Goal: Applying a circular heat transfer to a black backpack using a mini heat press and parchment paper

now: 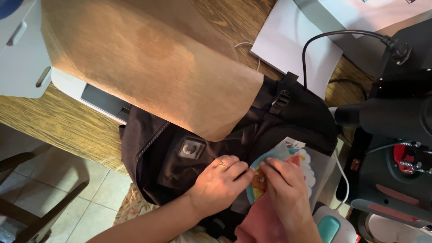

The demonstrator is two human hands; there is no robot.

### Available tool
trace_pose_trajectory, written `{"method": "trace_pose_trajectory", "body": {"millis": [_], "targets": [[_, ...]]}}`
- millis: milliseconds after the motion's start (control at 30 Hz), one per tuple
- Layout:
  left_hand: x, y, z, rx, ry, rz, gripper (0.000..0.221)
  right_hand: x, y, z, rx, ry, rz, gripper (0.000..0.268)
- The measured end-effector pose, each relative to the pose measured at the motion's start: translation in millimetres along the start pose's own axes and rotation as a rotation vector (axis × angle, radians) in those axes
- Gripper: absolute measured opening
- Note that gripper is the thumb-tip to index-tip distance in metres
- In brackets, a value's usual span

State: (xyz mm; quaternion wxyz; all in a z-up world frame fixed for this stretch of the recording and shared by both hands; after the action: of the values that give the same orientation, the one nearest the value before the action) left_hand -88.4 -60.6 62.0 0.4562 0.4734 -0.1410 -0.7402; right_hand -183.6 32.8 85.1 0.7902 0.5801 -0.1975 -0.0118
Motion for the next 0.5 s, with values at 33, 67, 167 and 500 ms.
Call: {"method": "trace_pose_trajectory", "body": {"millis": [33, 67, 167, 500], "targets": [[0, 0, 0, 0.000, 0.000, 0.001, 0.023, 0, 1, -1, 0.000, 0.000, 0.000, 0.021], [0, -1, -1, 0.004, -0.004, 0.003, 0.024, -1, 1, -1, 0.004, -0.010, 0.011, 0.019], [-2, 4, 0, -0.016, -0.002, 0.023, 0.028, 3, 4, 3, 0.012, -0.024, 0.016, 0.016], [0, 10, -7, -0.030, 0.115, 0.085, 0.031, 0, 4, -3, -0.022, -0.023, 0.000, 0.015]]}}
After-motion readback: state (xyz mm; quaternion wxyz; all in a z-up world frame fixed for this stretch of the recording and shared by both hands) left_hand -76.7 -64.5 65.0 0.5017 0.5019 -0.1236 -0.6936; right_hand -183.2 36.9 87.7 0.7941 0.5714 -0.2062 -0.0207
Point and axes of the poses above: each hand's wrist, its own z-axis towards the middle knuckle, its own y-axis out of the back of the hand, x = y × z, the point moved 9 cm from there along z, towards the middle knuckle, and after that the axes turned 1 degree about -x, right-handed, at the moved point
